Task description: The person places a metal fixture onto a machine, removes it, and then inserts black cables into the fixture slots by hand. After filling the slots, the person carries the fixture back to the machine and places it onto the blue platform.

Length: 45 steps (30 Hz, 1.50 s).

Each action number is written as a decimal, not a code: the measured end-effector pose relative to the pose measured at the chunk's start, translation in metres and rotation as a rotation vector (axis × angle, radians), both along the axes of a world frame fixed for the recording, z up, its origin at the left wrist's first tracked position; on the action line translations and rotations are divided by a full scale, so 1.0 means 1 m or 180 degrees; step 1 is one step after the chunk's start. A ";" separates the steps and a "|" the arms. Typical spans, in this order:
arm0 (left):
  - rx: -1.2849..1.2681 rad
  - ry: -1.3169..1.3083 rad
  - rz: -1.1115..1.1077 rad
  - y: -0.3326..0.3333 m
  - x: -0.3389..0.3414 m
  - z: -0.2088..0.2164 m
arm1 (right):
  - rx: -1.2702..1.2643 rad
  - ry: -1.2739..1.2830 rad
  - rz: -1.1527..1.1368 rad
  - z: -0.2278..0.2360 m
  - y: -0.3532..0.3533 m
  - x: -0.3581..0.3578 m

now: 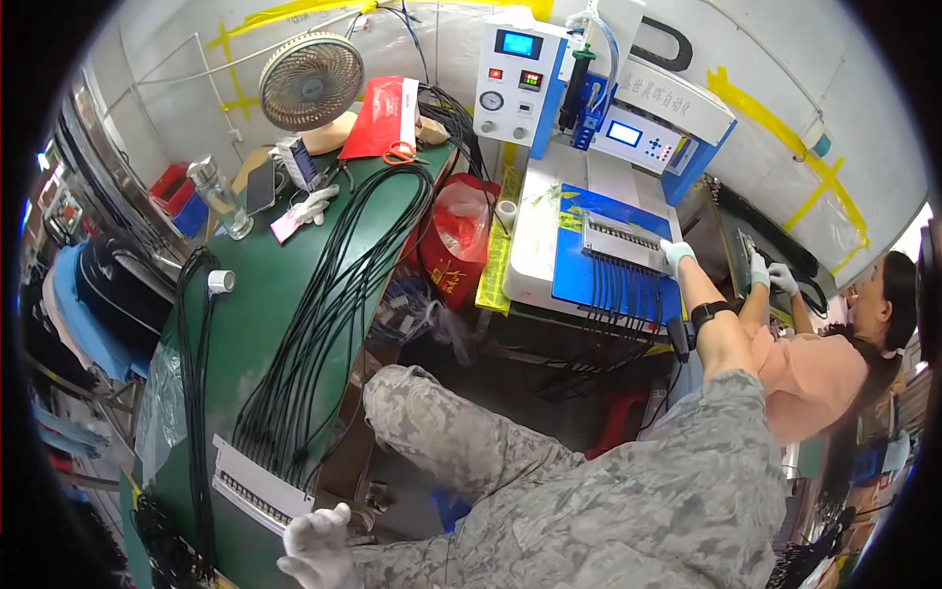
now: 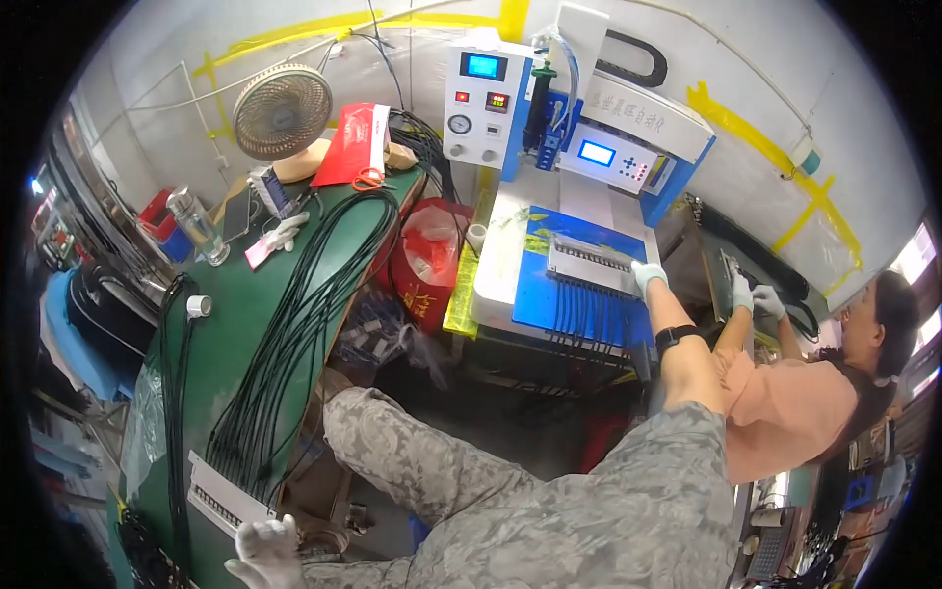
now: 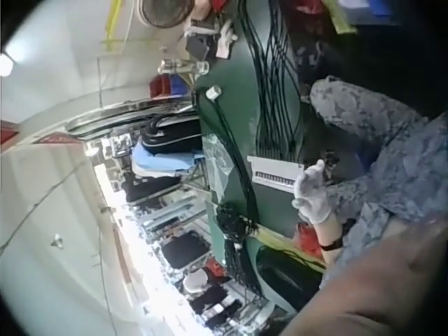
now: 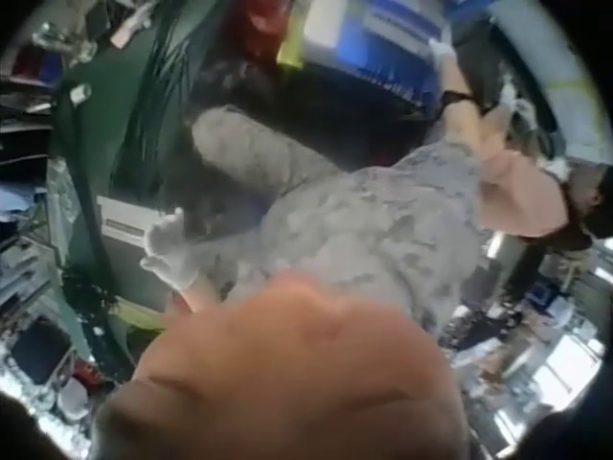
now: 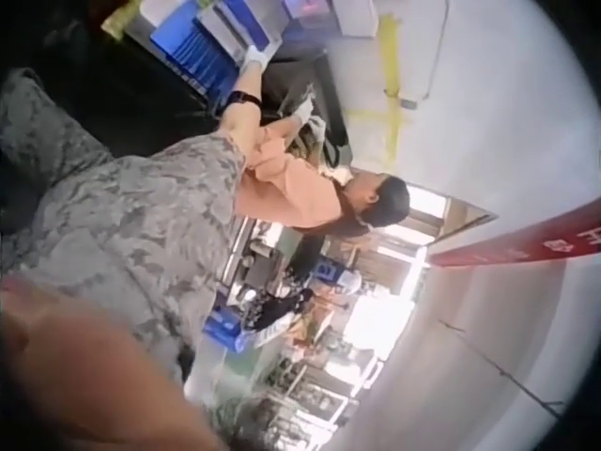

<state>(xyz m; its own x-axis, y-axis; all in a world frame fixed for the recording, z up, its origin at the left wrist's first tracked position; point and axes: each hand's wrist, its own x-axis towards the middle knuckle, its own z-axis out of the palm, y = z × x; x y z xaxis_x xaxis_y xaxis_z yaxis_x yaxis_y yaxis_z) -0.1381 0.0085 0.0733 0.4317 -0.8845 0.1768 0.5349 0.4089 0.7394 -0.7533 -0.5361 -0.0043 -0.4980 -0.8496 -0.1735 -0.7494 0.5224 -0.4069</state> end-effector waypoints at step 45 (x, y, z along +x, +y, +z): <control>0.1237 0.0228 0.1280 0.038 0.027 -0.066 | 0.0155 0.0766 0.7382 0.109 0.380 0.817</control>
<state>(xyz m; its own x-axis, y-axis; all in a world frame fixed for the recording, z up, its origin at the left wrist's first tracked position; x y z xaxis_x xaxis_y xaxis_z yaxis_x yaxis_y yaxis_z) -0.1108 0.0463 0.0072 0.7473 -0.6420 -0.1714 0.4477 0.2957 0.8439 0.0635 -0.1559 0.1045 0.9328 0.1830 -0.3106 0.0976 -0.9576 -0.2712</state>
